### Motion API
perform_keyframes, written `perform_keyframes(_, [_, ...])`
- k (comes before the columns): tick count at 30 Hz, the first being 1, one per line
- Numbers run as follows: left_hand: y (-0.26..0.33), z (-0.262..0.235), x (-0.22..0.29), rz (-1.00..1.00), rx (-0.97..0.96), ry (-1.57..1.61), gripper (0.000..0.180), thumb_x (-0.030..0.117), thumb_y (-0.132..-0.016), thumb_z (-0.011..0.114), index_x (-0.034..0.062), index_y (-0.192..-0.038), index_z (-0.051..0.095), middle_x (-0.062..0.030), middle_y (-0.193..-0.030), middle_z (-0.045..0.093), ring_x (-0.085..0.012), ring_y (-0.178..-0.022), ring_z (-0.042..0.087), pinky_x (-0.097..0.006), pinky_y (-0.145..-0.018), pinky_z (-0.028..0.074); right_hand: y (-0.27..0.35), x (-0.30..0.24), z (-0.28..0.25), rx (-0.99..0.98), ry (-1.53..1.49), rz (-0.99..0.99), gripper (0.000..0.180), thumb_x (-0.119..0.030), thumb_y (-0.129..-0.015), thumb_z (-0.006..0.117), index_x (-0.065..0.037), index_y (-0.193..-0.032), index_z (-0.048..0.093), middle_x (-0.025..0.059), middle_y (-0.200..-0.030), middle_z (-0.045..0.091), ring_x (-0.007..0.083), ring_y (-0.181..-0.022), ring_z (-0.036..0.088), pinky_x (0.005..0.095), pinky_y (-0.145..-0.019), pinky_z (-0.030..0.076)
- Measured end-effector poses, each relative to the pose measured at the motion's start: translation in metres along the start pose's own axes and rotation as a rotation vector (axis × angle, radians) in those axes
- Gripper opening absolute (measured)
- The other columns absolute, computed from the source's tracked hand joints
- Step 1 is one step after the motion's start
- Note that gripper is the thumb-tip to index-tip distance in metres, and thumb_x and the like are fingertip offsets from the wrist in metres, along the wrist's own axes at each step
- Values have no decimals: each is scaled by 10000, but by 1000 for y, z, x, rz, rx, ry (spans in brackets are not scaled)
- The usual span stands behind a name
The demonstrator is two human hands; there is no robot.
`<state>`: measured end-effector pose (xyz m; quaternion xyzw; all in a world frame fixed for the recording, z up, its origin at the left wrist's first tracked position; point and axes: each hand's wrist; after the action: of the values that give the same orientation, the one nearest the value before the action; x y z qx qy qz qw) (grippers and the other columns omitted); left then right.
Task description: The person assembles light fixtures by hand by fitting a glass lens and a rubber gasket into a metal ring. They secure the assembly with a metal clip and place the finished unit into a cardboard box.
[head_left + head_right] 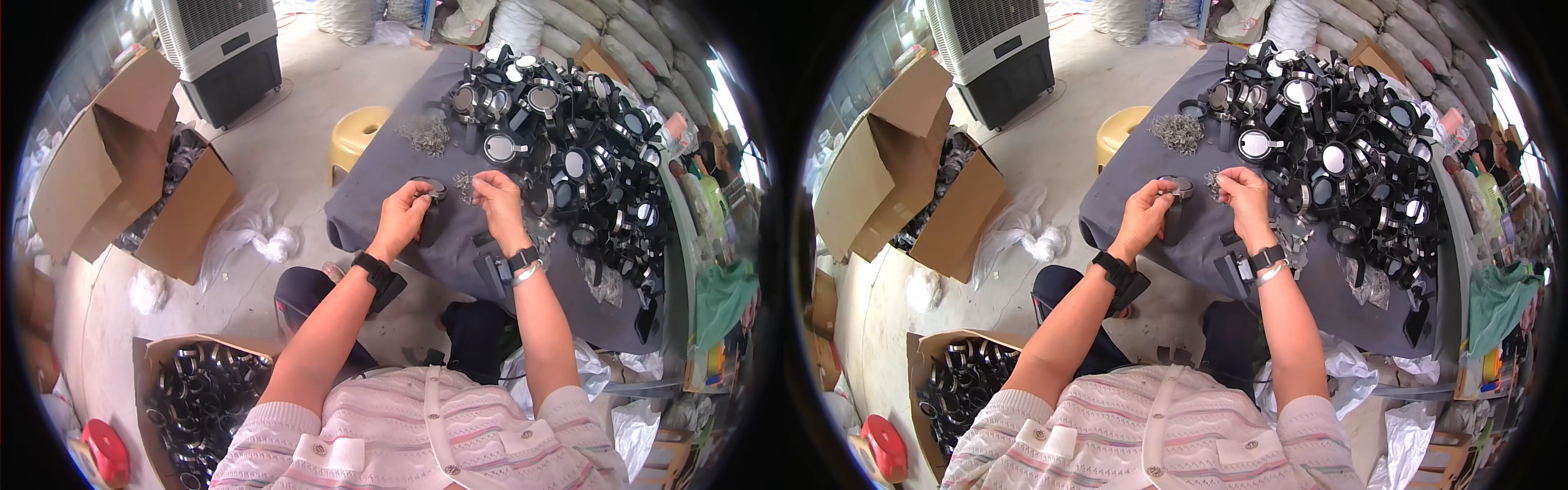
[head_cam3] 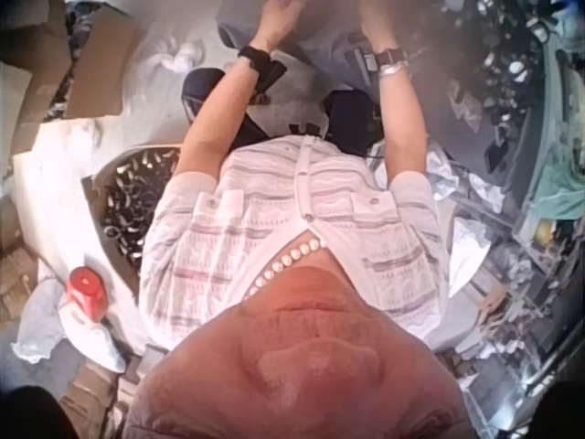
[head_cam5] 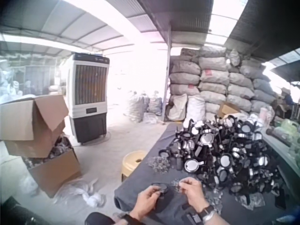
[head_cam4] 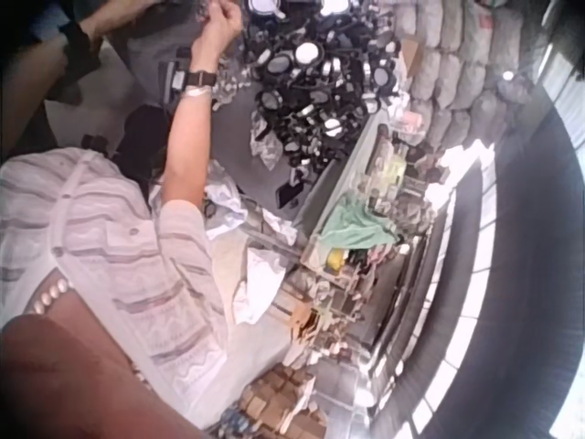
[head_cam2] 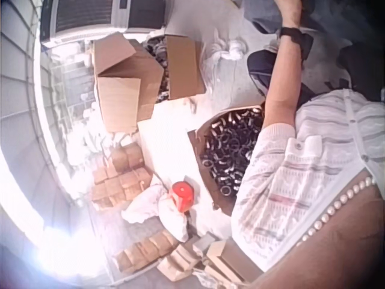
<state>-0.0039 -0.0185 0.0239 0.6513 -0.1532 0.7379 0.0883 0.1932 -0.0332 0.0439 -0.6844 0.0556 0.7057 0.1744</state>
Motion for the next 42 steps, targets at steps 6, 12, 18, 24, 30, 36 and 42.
perform_keyframes(6, [0,-2,-2,4,16,-31,196,111,-917,511,58,-1074,615,27,-617,521,-49,-449,465,-222,-392,406,4,-6,5,-14,225,-16,10,0,-807,636,-6,-811,644,8,-675,607,63,-587,531,217,-520,414])
perform_keyframes(12, [0,0,-1,16,27,-22,189,111,-916,512,61,-1060,623,33,-602,510,-49,-445,462,-220,-391,398,1,-12,1,-8,247,47,33,-20,-786,647,12,-796,645,38,-664,631,94,-615,582,242,-551,453])
perform_keyframes(18, [0,-1,-5,4,21,0,163,104,-903,531,56,-1027,626,19,-609,536,-51,-455,475,-231,-389,392,1,-6,-16,-124,1032,-79,96,-87,-777,636,-29,-835,685,154,-800,681,296,-767,664,373,-706,511])
perform_keyframes(24, [1,-4,-3,-7,35,-12,163,102,-904,534,50,-1030,624,21,-596,527,-53,-444,470,-229,-389,398,4,-15,-14,-55,1143,-103,174,-90,-795,625,-12,-942,678,171,-909,684,334,-909,647,388,-809,497])
perform_keyframes(30, [-3,-2,-2,6,20,-21,177,105,-909,530,51,-1052,621,28,-589,510,-50,-438,462,-220,-384,402,-31,-3,-15,35,1161,-284,173,-134,-812,644,-58,-966,670,171,-922,676,351,-906,636,425,-790,497])
perform_keyframes(36, [0,2,-4,-10,22,-45,185,109,-919,517,65,-1067,620,32,-590,499,-51,-429,457,-213,-378,408,-62,13,1,-97,1388,-307,171,-147,-829,619,-99,-982,678,169,-896,676,357,-894,647,451,-757,519])
perform_keyframes(42, [3,-1,-7,-5,8,-7,188,104,-921,517,66,-1076,617,32,-593,506,-54,-423,453,-218,-383,397,-63,12,10,-229,1246,-188,164,-116,-776,661,-56,-927,681,150,-832,658,324,-829,633,404,-755,489])
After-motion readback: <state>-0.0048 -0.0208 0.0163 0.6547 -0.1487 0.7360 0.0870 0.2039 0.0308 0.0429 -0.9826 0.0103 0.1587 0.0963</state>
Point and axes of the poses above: each hand's wrist, its own y-axis away from the middle knuckle, its own z-axis out of the palm, x = y × z
